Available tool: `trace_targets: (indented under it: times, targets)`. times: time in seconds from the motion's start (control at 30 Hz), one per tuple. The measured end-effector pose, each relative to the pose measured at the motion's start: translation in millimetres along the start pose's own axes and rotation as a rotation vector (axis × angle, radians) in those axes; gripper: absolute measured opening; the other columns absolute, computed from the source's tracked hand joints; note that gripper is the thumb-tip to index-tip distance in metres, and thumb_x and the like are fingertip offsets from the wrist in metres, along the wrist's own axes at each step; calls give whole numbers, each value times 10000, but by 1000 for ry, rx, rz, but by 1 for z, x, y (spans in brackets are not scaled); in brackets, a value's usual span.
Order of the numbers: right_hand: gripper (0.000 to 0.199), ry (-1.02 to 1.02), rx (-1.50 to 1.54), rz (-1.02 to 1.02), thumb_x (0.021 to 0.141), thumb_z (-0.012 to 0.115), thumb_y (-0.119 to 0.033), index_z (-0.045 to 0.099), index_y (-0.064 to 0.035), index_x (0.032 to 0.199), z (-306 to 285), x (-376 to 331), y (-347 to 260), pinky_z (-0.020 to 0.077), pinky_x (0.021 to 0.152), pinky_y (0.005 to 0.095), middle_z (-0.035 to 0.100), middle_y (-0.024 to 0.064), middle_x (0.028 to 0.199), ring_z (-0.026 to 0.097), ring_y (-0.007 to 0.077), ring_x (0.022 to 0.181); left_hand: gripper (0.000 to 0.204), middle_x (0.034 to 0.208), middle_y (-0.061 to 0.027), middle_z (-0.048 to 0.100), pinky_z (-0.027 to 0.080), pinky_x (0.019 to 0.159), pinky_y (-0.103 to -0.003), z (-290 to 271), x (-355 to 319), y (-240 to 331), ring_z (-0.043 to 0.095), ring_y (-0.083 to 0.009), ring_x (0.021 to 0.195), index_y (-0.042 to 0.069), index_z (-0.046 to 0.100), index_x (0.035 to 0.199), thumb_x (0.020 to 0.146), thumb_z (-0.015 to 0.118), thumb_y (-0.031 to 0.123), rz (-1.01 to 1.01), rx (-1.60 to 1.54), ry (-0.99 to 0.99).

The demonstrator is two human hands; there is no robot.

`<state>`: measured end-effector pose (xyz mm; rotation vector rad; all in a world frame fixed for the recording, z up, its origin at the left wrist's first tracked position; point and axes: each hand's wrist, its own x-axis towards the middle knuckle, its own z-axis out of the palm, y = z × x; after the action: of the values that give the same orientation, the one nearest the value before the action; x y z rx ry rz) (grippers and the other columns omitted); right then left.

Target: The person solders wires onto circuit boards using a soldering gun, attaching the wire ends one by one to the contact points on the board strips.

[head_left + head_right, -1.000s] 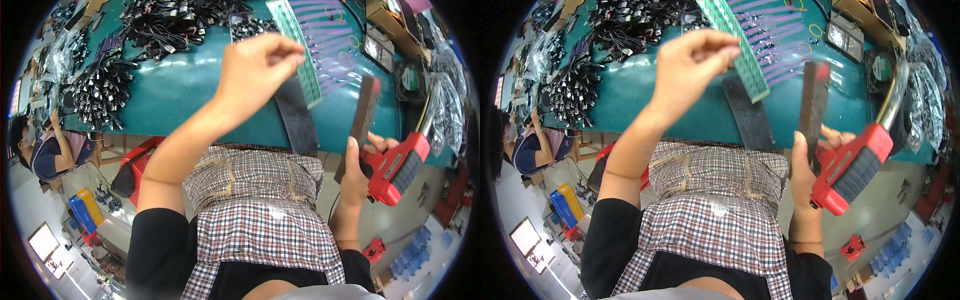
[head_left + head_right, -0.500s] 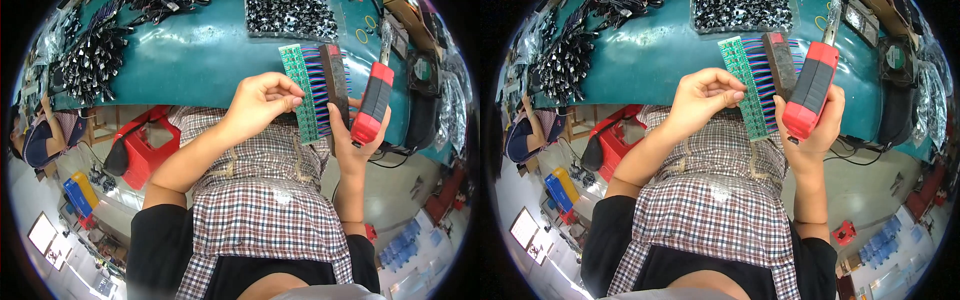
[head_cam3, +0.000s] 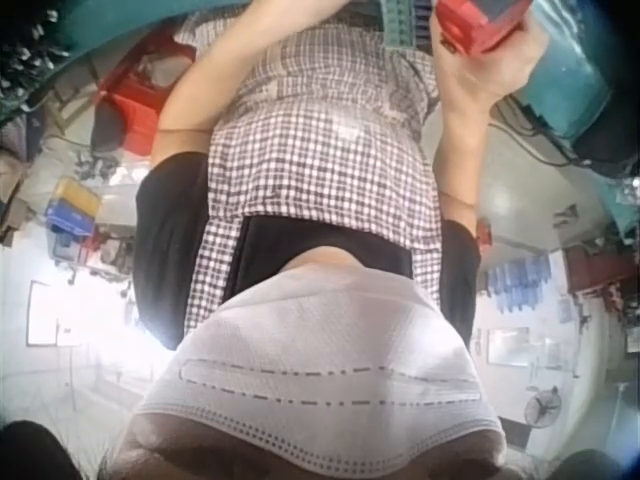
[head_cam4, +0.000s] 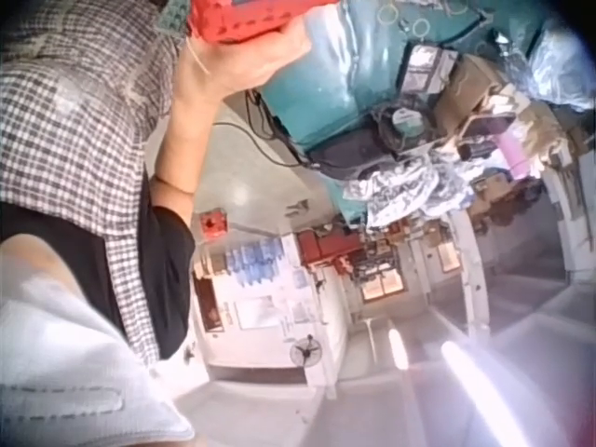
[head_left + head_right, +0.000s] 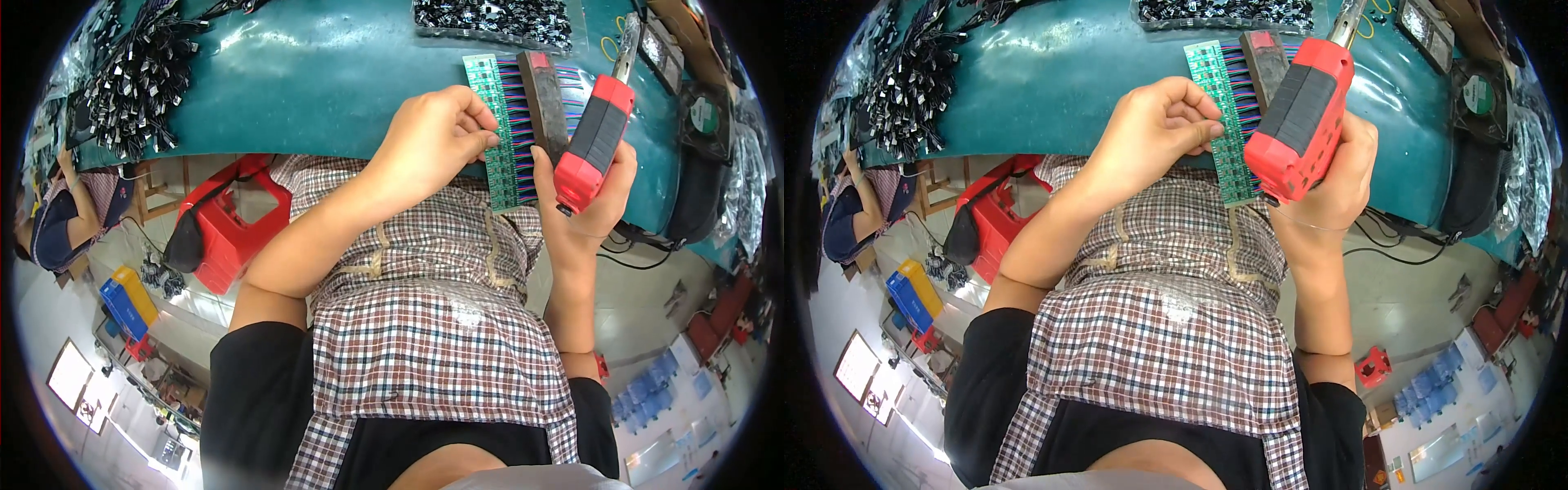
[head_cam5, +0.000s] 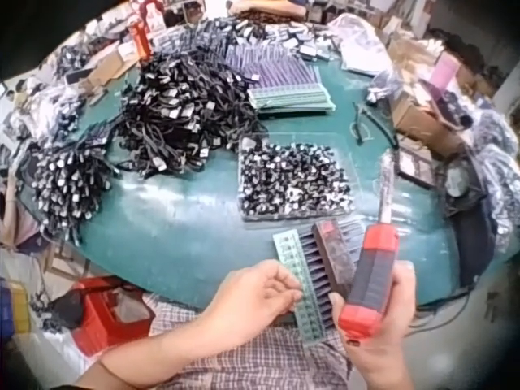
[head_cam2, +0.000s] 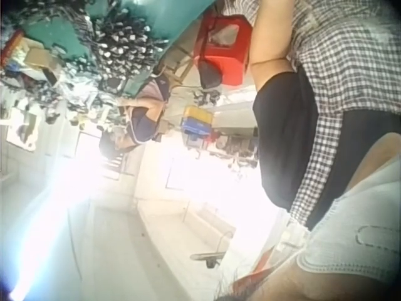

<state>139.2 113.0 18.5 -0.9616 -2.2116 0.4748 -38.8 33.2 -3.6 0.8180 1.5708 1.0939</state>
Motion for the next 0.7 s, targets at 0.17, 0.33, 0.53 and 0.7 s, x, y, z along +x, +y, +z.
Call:
trace_targets:
  times: [0.17,0.33,0.53,0.7]
  targets:
    - [638,-19,-130,11,692,907,-138,520,-7,1181,6,4,-5,498,798,359,581,112,1036,611,259,896,136,751,-57,697,541,608,-233,-5,1,6,682,-93,690,-11,616,909,871,733,47,13,103,-31]
    - [661,-31,-148,60,666,926,-158,527,-13,1172,2,2,-7,495,799,372,589,116,1019,609,272,892,280,660,-82,663,505,565,-312,-12,-2,14,677,-196,611,35,579,786,796,811,193,161,516,53]
    - [654,-14,3,132,736,883,-69,504,18,1262,-15,-13,2,491,746,284,657,88,1027,612,164,842,153,812,-84,677,527,632,-309,-64,14,24,662,-182,695,60,679,909,872,743,194,471,728,611]
    - [534,7,223,430,845,743,51,468,17,1301,-33,-20,-15,478,722,243,676,99,1012,627,118,798,77,785,-121,651,530,639,-383,-93,22,56,652,-300,689,45,680,900,864,689,113,427,596,788]
